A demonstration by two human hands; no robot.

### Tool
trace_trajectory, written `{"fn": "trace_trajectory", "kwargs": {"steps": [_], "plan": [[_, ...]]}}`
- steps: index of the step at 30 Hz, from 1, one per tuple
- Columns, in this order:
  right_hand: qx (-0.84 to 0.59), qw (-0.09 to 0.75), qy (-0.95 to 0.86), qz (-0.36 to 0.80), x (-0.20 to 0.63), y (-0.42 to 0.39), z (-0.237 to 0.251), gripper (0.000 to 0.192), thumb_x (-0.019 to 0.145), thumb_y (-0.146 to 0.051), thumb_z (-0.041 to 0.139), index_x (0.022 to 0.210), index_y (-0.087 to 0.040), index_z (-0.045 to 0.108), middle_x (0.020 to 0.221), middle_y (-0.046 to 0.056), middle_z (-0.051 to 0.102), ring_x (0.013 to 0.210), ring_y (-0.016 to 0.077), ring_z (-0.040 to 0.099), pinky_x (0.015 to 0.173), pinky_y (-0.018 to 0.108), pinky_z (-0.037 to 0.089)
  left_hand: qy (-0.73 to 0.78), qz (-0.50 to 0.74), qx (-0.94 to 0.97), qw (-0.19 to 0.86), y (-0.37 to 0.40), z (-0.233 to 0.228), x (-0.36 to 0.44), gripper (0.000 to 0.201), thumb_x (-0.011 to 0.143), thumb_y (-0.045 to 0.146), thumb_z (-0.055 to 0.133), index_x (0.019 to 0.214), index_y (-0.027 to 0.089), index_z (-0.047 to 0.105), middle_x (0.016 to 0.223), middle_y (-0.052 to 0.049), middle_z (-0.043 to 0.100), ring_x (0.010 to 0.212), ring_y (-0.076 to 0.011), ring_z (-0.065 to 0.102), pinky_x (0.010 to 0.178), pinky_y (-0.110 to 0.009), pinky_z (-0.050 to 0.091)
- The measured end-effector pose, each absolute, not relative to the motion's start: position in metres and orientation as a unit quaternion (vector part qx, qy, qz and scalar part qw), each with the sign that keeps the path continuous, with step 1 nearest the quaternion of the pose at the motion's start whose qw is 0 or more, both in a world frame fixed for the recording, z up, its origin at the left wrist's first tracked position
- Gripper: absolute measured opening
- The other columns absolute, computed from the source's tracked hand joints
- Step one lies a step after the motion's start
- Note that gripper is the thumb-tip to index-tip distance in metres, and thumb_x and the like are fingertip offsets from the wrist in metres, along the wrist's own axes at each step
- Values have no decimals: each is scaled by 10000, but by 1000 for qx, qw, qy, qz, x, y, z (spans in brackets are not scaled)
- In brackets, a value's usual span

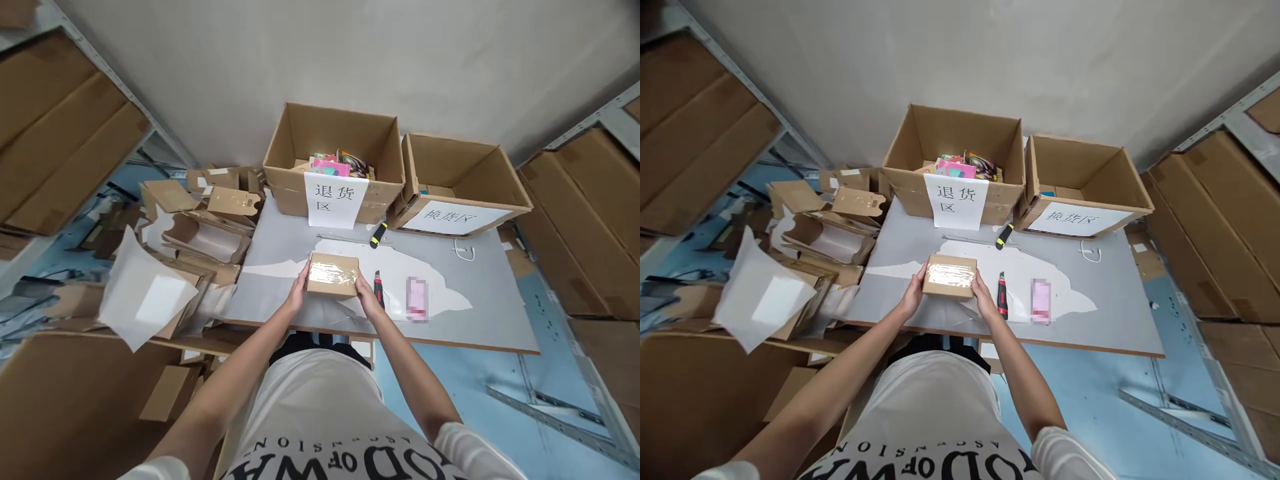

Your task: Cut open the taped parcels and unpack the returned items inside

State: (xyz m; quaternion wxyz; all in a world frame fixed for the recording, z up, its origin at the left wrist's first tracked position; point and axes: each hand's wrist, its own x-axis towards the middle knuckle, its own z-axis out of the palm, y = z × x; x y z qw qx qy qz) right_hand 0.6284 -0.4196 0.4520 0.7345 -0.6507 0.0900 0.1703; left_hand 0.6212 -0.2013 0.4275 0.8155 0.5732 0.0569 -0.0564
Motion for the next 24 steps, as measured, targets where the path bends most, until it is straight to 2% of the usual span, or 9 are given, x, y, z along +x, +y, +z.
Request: {"fn": "trace_trajectory", "kwargs": {"steps": [4,7,10,14,16,19,21,24], "plan": [[-667,722,91,164,628,-414,456,738,784,-645,563,1421,-311,400,1498,-18,378,1415,205,279,1165,411,213,68,-104,561,818,-190,418,629,770,833,715,382,1454,262,342,1548,-12,257,1441,-243,194,1180,-402,170],[-708,680,119,148,624,-413,458,789,789,-628,569,1457,-277,339,1539,10,296,1425,216,254,1180,408,164,113,-154,548,815,-179,405,627,750,841,728,325,1452,293,341,1558,2,231,1448,-233,160,1181,-402,152],[-780,607,123,88,618,-413,467,821,801,-599,571,1487,-265,266,1567,27,210,1444,240,195,1182,447,137,206,-208,531,795,-170,388,624,762,849,740,217,1466,299,305,1576,0,160,1456,-211,96,1185,-395,84],[-886,463,-13,29,607,-400,491,736,845,-523,560,1484,-301,272,1568,5,201,1454,254,146,1186,472,89,316,-297,490,756,-166,366,625,880,823,764,92,1488,209,244,1571,-110,145,1443,-257,136,1168,-458,106],[-924,370,-80,50,603,-388,499,709,872,-522,516,1490,-287,259,1569,31,202,1451,283,149,1168,535,101,332,-310,481,750,-170,361,628,892,823,762,81,1482,187,259,1562,-125,178,1437,-268,169,1167,-458,119],[-958,246,-128,78,599,-372,498,712,902,-529,448,1505,-230,218,1574,92,173,1452,331,105,1120,617,165,336,-303,472,757,-181,362,629,830,854,729,106,1458,202,320,1545,-79,260,1439,-249,188,1181,-424,88],[-966,204,-142,71,596,-369,491,719,913,-510,430,1515,-212,173,1577,112,151,1453,345,74,1098,626,216,329,-303,467,763,-190,366,627,789,870,710,126,1440,217,361,1530,-50,305,1447,-246,160,1184,-428,46],[-966,191,-167,47,593,-375,479,760,911,-464,455,1526,-210,88,1583,117,124,1454,343,60,1092,591,275,330,-293,472,763,-201,372,622,764,874,701,104,1430,254,377,1534,-12,301,1459,-244,98,1178,-459,-5]]}}
